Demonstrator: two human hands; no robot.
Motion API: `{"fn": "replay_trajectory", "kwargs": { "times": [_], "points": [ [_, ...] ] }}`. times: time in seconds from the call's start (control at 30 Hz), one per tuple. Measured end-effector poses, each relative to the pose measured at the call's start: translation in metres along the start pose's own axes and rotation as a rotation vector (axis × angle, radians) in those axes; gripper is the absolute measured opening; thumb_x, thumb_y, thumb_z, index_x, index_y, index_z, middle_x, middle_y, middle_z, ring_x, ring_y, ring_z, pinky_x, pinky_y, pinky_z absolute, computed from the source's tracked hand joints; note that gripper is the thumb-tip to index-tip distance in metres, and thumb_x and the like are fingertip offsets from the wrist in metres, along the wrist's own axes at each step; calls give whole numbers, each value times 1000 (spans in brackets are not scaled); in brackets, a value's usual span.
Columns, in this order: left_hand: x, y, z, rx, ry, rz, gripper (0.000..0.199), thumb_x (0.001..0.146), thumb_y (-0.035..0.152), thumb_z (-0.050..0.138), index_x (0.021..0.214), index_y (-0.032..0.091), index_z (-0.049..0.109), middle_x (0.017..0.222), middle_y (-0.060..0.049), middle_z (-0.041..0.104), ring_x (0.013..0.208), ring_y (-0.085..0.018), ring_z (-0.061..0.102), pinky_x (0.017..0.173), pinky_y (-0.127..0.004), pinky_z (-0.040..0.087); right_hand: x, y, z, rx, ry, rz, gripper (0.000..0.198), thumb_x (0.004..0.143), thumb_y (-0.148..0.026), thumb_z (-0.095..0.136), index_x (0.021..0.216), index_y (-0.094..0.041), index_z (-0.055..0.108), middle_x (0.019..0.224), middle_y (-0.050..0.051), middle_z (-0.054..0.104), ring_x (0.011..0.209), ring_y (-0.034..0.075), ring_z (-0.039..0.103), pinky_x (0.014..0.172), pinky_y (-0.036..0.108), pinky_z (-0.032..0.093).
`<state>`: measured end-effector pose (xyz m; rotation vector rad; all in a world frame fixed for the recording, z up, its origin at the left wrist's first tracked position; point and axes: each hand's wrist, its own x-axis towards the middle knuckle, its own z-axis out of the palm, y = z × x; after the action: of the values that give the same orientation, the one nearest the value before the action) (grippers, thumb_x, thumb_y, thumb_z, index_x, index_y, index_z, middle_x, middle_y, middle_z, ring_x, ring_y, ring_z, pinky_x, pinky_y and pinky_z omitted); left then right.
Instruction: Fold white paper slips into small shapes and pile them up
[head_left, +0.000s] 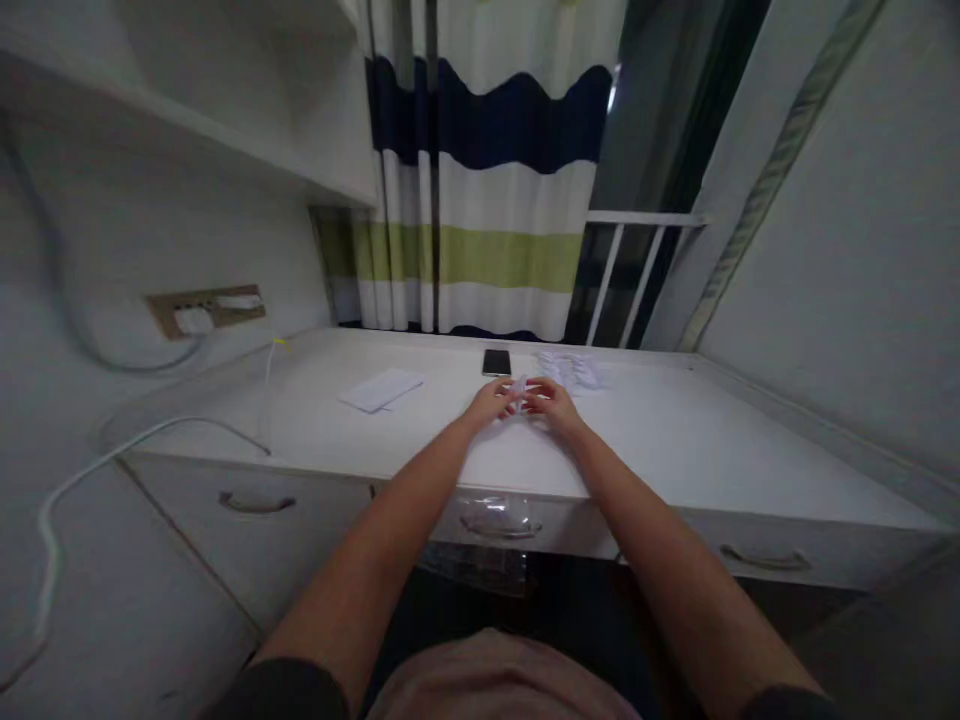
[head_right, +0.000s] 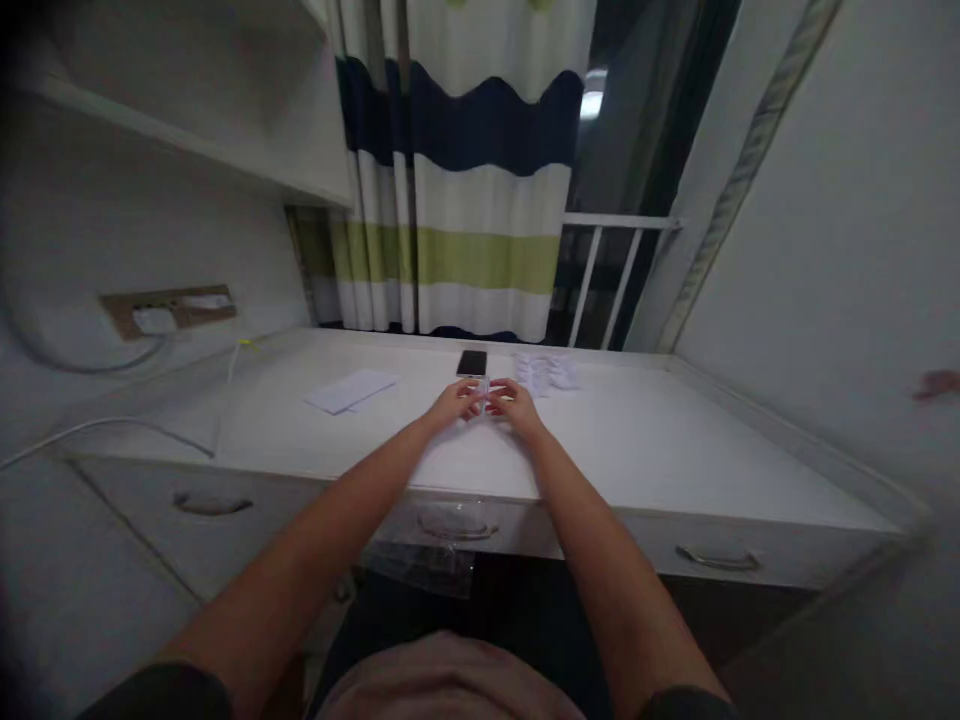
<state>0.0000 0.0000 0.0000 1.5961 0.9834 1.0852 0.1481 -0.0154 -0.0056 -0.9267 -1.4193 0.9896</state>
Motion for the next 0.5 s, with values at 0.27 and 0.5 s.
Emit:
{"fn": "replay_trajectory", "kwargs": {
  "times": [0.27,0.5],
  "points": [
    [-1,-2,-1,5,-34,54,38,67,17,67,103,12,53,71,0,58,51,-7,55,47,-18,40,2,2,-1,27,-16,9,41,51,-38,75,84,-19,58,68,0,63,56,14,61,59,31,52],
    [-1,-1,-1,24,-39,55,35,71,15,62,104,11,53,69,1,55,48,-6,53,45,-17,39,4,4,-1,23,-10,21,41,52,-35,75,85,-19,58,69,0,63,55,14,61,59,31,52]
  ]
}}
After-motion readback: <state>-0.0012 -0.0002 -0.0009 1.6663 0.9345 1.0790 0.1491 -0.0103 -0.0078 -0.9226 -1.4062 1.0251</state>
